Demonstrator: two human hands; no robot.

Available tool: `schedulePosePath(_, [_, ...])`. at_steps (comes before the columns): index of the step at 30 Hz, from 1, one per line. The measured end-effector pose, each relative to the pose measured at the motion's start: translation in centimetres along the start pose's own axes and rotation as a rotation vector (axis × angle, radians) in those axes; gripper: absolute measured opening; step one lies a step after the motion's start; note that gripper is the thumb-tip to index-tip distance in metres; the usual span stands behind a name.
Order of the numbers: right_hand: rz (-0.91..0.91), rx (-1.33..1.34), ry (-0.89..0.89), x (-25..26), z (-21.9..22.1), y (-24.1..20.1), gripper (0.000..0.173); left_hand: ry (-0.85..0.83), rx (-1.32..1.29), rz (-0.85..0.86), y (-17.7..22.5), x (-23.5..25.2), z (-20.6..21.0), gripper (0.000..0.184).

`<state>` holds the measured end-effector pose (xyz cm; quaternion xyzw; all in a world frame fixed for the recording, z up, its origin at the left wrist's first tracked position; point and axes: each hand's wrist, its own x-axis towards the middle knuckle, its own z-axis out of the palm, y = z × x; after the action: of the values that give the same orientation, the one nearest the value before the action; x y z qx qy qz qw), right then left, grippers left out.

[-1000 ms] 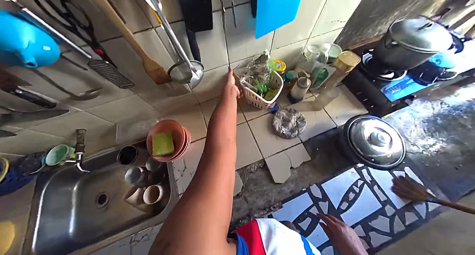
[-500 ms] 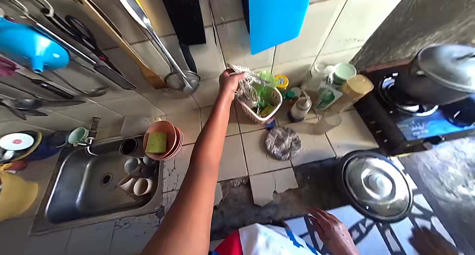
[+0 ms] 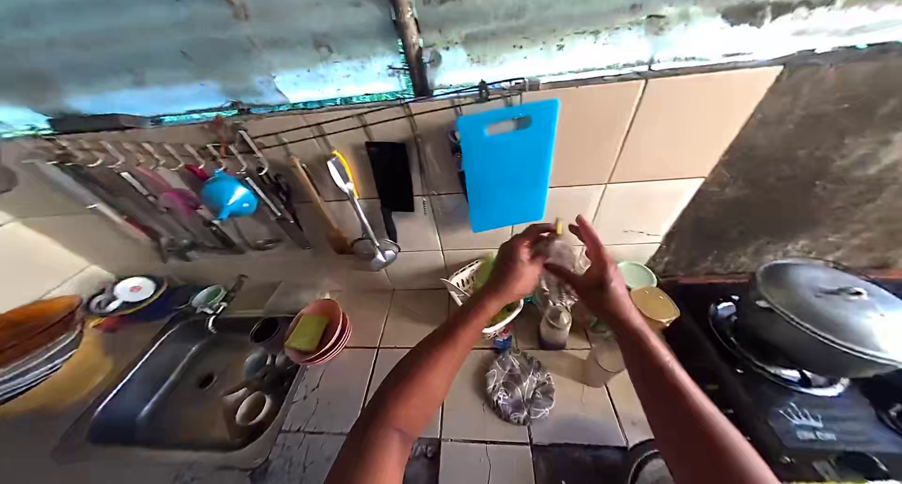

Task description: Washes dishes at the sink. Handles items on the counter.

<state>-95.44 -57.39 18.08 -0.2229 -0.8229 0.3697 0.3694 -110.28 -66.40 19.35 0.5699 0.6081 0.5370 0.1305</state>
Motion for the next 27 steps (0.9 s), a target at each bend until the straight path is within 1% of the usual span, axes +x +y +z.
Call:
schedulePosePath(1, [0.029,0.091,-0.033,1.3,-0.2,-0.1,0.083,0.01,0.009,-0.007,0.6,0.4,0.1,0.038])
schedulePosePath(2, [0.063,0.168,-0.069,2.4,-0.3,-0.1,0.075,0.027,0.011,-0.026,1.0,0.8,-0.1,0.037])
schedulePosePath(3, [0.086,0.212,-0.108,3.3,-0.4,-0.1,0.062,0.046,0.013,-0.041,1.2,1.3,-0.3,0.037])
schedulePosePath(4, [0.099,0.213,-0.157,4.1,-0.7,-0.2,0.05,0.059,0.018,-0.053,1.1,1.9,-0.6,0.036])
schedulePosePath(5, [0.097,0.177,-0.2,4.8,-0.9,-0.4,0.042,0.067,0.03,-0.065,0.7,2.5,-0.9,0.037])
schedulePosePath(6, [0.083,0.131,-0.23,5.5,-1.2,-0.5,0.04,0.069,0.039,-0.079,0.4,3.1,-1.2,0.039])
schedulePosePath(8, [0.026,0.073,-0.246,7.3,-1.8,-0.6,0.042,0.087,0.014,-0.107,-0.3,4.7,-2.3,0.05])
schedulePosePath(9, [-0.007,0.072,-0.224,8.6,-2.1,-0.7,0.043,0.099,-0.035,-0.117,-0.4,5.7,-3.0,0.056])
schedulePosePath(11, [-0.077,0.125,-0.152,11.7,-2.6,-0.9,0.041,0.123,-0.178,-0.113,0.2,7.9,-4.6,0.062])
schedulePosePath(13, [-0.123,0.152,-0.059,14.8,-2.7,-1.7,0.039,0.182,-0.276,-0.065,1.1,10.3,-6.0,0.062])
schedulePosePath(14, [-0.141,0.125,-0.013,16.4,-2.7,-2.4,0.039,0.22,-0.27,-0.03,1.6,11.6,-6.5,0.059])
schedulePosePath(16, [-0.169,0.029,0.072,19.1,-2.2,-3.5,0.038,0.331,-0.121,0.045,2.5,14.1,-7.2,0.047])
schedulePosePath(19, [-0.18,-0.069,0.195,21.5,-0.7,-4.8,0.036,0.503,0.187,0.139,3.7,16.7,-7.2,0.028])
schedulePosePath(22, [-0.192,-0.109,0.281,23.0,1.6,-3.1,0.033,0.621,0.496,0.233,3.0,17.5,-6.5,0.014])
schedulePosePath(24, [-0.198,-0.156,0.279,22.7,2.9,-2.0,0.033,0.628,0.625,0.207,2.1,17.3,-6.0,0.017])
schedulePosePath(26, [-0.178,-0.245,0.23,21.7,3.5,-1.5,0.036,0.613,0.755,0.121,1.5,16.6,-5.4,0.022])
schedulePosePath(27, [-0.163,-0.304,0.206,21.3,3.6,-1.3,0.037,0.612,0.801,0.07,1.4,16.1,-5.0,0.022])
